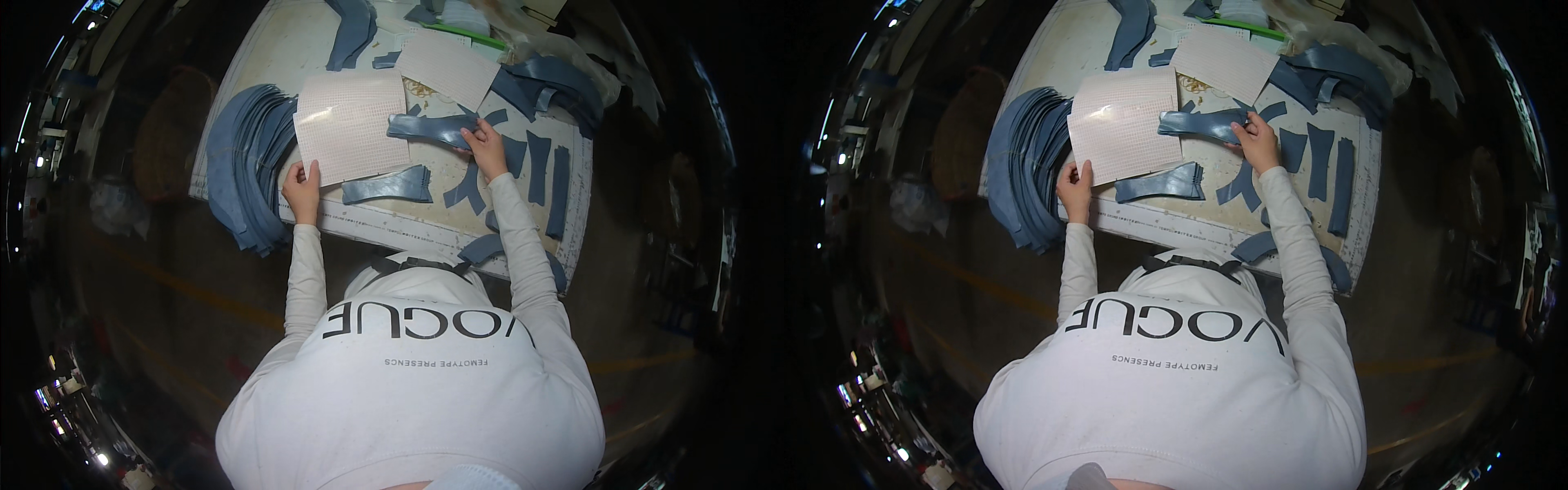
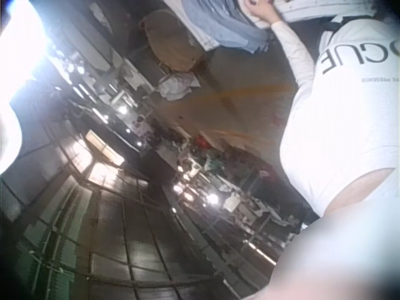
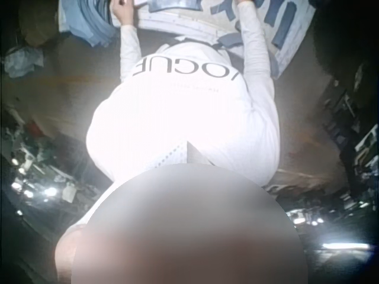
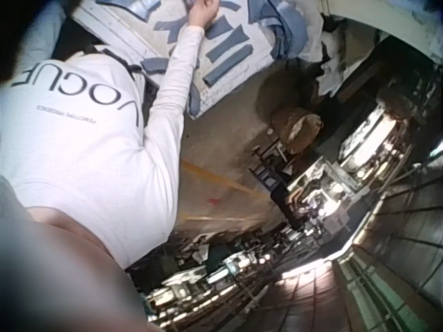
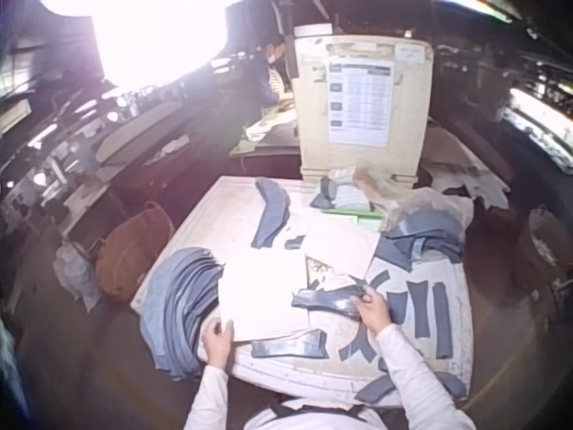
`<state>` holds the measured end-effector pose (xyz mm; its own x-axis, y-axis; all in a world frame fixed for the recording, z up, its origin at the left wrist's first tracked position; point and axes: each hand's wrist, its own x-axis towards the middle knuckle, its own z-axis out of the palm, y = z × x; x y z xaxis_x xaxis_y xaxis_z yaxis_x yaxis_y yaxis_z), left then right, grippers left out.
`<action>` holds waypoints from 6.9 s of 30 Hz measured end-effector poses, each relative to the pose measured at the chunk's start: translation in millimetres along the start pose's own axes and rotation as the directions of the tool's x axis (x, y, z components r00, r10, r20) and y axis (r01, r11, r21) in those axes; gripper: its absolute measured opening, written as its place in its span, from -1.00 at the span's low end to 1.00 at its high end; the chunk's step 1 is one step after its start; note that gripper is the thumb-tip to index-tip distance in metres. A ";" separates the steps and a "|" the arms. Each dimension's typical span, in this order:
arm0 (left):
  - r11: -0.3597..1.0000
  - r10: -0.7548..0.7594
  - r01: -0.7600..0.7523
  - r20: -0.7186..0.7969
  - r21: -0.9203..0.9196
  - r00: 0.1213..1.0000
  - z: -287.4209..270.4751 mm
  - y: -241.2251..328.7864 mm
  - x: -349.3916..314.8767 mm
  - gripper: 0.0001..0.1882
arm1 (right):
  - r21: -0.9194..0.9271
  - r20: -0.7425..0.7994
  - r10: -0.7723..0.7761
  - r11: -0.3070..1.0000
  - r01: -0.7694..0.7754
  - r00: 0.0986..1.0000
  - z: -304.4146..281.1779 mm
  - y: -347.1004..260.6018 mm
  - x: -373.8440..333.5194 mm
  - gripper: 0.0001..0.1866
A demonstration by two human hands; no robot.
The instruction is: The person repeatedly picks up small blue fabric pieces, aligns them on a white grid sheet, and secures them with pins. After pinning several pieces, the person gathers the pinned fabric into a stack and secures it with a rubber band.
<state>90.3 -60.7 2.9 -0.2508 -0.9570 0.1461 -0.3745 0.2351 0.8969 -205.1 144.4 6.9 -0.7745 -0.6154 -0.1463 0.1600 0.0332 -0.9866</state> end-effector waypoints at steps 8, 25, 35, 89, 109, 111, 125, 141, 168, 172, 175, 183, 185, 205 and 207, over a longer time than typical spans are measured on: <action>0.947 0.234 -0.293 -0.344 -0.130 0.909 -12.0 36.7 6.9 -0.80 | -0.796 0.012 -0.571 0.491 0.354 0.821 -0.8 -4.7 -5.6 -0.61; 0.536 -0.291 0.653 0.610 -0.535 0.737 50.0 56.3 -73.4 -0.71 | 0.059 0.364 -0.008 0.998 -0.015 0.931 91.6 -5.5 -47.9 -0.51; 0.584 -0.316 0.625 0.564 -0.518 0.763 59.7 57.3 -79.7 -0.73 | -0.375 0.165 -0.348 0.843 0.385 0.923 94.1 -14.0 -65.0 -0.67; 0.721 -0.174 0.367 0.358 -0.588 0.917 59.9 53.0 -74.6 -0.82 | -0.256 0.386 -0.538 0.718 0.647 0.750 123.8 -19.2 -76.7 -0.40; 0.882 -0.081 0.180 0.236 -0.436 0.968 61.8 51.1 -76.7 -0.82 | -0.298 0.344 -0.584 0.675 0.676 0.735 126.7 -17.9 -81.7 -0.29; 0.833 -0.079 0.183 0.215 -0.522 0.973 63.1 54.2 -78.2 -0.82 | -0.322 0.345 -0.608 0.639 0.699 0.715 126.8 -16.0 -82.6 -0.30; 0.697 -0.182 0.362 0.335 -0.619 0.924 66.6 53.7 -77.3 -0.80 | -0.236 0.183 -0.521 0.800 0.552 0.834 124.9 -21.7 -80.0 -0.17; 0.847 -0.072 0.202 0.272 -0.491 0.960 65.1 40.9 -73.8 -0.77 | -0.238 0.468 -0.577 0.647 0.725 0.669 128.6 -19.8 -68.0 -0.21; 0.769 -0.113 0.293 0.329 -0.569 0.937 62.1 40.9 -65.7 -0.78 | -0.278 0.447 -0.568 0.647 0.710 0.692 129.8 -23.3 -73.7 -0.22; 0.894 -0.008 0.113 0.236 -0.434 0.972 61.9 47.1 -69.1 -0.79 | -0.300 0.423 -0.560 0.655 0.693 0.712 131.4 -21.4 -72.6 -0.23; 0.933 0.034 0.036 0.186 -0.359 0.982 59.3 52.6 -71.2 -0.79 | -0.323 0.434 -0.568 0.626 0.710 0.699 130.6 -21.8 -72.6 -0.24; 0.899 0.023 0.062 0.187 -0.433 0.982 61.5 51.7 -69.6 -0.77 | -0.337 0.440 -0.625 0.551 0.764 0.645 132.1 -22.3 -74.1 -0.24; 0.886 0.017 0.079 0.204 -0.457 0.979 62.7 48.3 -69.2 -0.75 | -0.323 0.447 -0.631 0.548 0.772 0.634 131.2 -22.3 -73.5 -0.24; 0.793 0.537 -0.572 0.685 -0.211 0.492 58.4 51.7 -45.6 -0.75 | -0.633 0.342 -0.323 0.615 0.470 0.882 38.9 15.3 -82.6 -0.87; 0.740 0.566 -0.644 0.697 -0.194 0.440 61.2 51.2 -42.8 -0.71 | -0.645 0.353 -0.345 0.584 0.493 0.870 43.7 18.7 -87.0 -0.89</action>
<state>27.2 2.7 17.1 -0.9447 -0.1689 0.2810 0.0580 0.7573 0.6505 -107.9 164.2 4.3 -0.5132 -0.8244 0.2388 -0.6831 0.2238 -0.6952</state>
